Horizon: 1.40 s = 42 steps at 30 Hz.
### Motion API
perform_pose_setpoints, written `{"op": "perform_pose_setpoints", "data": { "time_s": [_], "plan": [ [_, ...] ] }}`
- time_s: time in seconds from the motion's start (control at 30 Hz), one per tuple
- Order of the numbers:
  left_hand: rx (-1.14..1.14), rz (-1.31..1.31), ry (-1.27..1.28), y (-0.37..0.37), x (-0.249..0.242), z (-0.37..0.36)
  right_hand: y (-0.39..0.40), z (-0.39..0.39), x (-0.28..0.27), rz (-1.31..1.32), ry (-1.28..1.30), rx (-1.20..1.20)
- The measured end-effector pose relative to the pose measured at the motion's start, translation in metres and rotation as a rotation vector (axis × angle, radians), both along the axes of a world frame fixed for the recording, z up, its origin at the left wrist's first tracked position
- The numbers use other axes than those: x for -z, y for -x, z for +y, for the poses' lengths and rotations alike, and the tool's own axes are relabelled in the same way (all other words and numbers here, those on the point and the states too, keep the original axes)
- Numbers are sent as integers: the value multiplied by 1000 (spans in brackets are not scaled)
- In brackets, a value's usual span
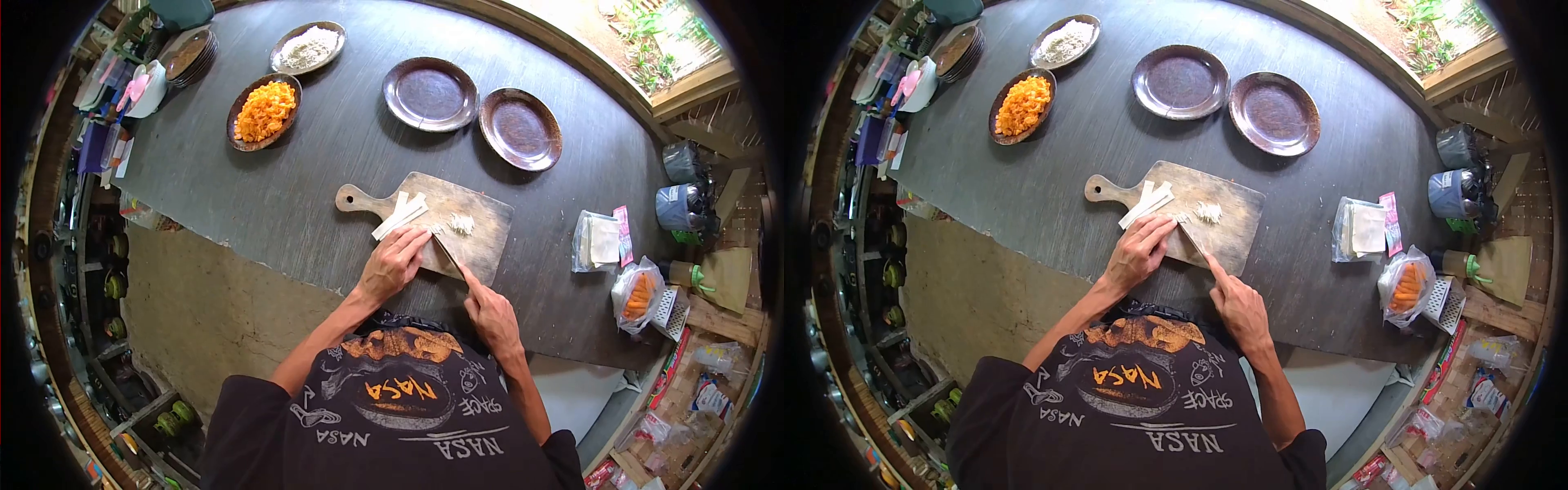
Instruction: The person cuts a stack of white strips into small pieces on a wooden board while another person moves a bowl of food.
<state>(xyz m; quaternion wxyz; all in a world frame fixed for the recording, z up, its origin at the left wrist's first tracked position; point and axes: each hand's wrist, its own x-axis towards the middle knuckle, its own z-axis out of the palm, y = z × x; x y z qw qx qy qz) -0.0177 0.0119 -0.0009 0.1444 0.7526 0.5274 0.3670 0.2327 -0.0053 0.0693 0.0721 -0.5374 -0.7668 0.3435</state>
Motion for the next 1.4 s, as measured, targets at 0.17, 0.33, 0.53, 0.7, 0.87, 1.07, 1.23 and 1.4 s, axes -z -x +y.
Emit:
{"op": "perform_pose_setpoints", "data": {
  "time_s": [0.17, 0.33, 0.53, 0.7, 0.87, 1.07, 1.23, 1.4],
  "plan": [
    [20, 8, -15, 1, 7, -2, 1, -2, 8, 68, -33, -5],
    [10, -1, -3, 0, 6, -1, 8, 4, 12, -1, -28, -13],
    [-11, 6, 20, -2, 0, -2, 1, -3, 7, -17, -37, 2],
    [8, -5, 4, -1, 1, -2, -7, -5, 6, -7, -16, -22],
    [15, 43, -29, 1, 6, -3, 1, -1, 11, 28, -50, -11],
    [-8, 29, -34, 0, 3, -2, 6, 5, 12, 18, -45, -29],
    [-14, 9, -20, -1, 2, -1, 7, 9, 11, 25, -45, -23],
    [-14, -1, -1, 0, 0, -2, 0, 3, 6, -9, -7, -7]
  ]
}}
